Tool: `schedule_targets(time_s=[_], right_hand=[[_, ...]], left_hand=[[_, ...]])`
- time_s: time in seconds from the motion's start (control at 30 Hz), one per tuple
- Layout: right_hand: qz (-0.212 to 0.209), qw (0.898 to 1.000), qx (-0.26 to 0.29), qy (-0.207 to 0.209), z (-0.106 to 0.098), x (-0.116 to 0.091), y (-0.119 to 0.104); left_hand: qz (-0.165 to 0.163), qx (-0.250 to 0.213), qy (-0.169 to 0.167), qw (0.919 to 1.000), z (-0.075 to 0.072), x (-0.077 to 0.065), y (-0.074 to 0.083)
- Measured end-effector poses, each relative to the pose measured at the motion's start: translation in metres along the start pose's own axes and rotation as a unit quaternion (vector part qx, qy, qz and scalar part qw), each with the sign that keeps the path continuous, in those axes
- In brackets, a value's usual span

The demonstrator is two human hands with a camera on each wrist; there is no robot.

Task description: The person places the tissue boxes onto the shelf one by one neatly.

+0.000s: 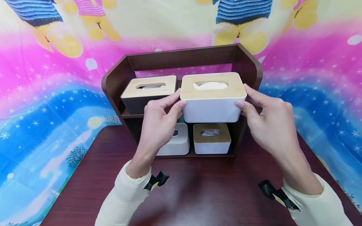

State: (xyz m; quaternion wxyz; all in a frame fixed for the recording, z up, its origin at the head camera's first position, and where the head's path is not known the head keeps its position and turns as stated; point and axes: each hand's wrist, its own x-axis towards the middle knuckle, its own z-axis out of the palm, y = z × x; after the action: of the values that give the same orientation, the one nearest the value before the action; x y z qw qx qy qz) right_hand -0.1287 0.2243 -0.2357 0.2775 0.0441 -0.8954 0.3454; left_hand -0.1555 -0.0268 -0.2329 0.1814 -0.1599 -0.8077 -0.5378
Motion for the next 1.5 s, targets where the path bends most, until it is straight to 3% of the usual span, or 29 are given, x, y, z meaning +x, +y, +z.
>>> schedule_targets(time_s=[0.17,0.3,0.77,0.97,1.5], right_hand=[[0.014,1.000,0.019,-0.015,0.007,0.017,0.001],[0.027,1.000,0.013,-0.003,0.015,0.025,0.000],[0.040,0.999,-0.013,0.031,0.034,0.045,0.001],[0.040,0.998,-0.004,0.039,0.036,0.047,0.003],[0.046,0.998,-0.001,0.042,0.037,0.046,0.004]], left_hand=[[-0.018,-0.010,0.013,0.9997,0.011,0.016,-0.003],[-0.019,-0.005,0.024,0.9995,0.017,0.025,-0.006],[-0.032,0.011,0.033,0.9989,0.029,0.040,-0.010],[-0.032,0.030,0.032,0.9985,0.030,0.042,-0.010],[-0.023,0.011,0.024,0.9994,0.032,0.037,-0.009]])
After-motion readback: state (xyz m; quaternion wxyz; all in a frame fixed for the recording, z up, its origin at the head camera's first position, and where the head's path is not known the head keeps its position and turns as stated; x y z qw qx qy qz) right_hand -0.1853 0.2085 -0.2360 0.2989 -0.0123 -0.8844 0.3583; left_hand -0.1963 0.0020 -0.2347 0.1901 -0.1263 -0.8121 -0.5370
